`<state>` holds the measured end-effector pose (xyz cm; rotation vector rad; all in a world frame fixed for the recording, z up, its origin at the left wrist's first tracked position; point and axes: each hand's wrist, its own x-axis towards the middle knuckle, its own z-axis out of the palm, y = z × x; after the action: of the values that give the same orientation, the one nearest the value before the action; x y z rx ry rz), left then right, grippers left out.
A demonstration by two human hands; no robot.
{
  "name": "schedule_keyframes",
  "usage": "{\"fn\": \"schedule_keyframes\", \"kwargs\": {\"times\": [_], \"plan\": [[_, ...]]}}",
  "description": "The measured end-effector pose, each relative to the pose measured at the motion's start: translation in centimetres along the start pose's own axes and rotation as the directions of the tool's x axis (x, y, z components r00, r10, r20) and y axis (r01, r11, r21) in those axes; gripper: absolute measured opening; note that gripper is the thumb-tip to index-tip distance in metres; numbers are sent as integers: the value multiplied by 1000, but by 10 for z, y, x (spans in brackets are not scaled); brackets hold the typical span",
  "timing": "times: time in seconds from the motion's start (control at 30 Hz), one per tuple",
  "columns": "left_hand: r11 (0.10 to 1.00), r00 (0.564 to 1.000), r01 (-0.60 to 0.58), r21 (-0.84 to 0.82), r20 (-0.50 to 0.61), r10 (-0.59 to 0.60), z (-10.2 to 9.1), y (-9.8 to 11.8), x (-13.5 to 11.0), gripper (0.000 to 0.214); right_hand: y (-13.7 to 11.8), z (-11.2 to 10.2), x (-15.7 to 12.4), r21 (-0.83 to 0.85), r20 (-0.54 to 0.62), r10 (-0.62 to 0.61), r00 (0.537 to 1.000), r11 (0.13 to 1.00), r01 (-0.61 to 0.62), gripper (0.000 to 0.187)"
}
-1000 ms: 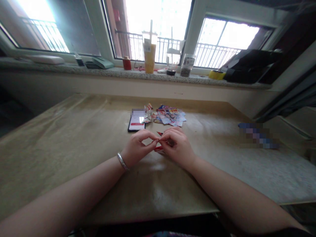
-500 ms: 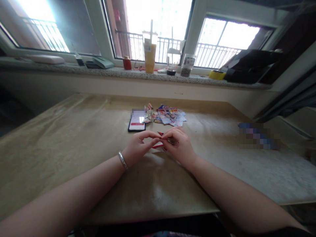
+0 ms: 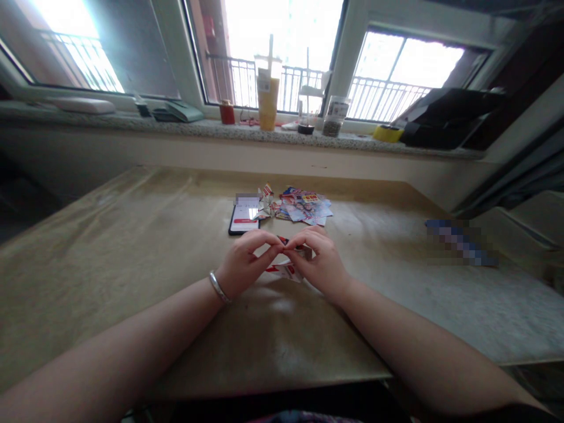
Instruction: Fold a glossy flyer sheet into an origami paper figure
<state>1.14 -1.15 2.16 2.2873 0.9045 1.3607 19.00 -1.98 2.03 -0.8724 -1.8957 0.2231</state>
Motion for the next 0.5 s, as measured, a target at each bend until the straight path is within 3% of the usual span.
{"fn": "schedule_keyframes", "kwargs": {"times": [0.17,0.37,0.5], "plan": [[976,975,180,-124,-108,-194,-3,-9,3,18,5,2,-1,30,-26,91,996,995,-90,7],[991,993,115,-70,24,-114,-1,-7,2,17,10,4,-4,67,-18,133,991,989,-131,4],[996,995,87,-1,43,-87,3,-5,0,16,10,6,-4,57,-12,128,992,990,-127,4]]}}
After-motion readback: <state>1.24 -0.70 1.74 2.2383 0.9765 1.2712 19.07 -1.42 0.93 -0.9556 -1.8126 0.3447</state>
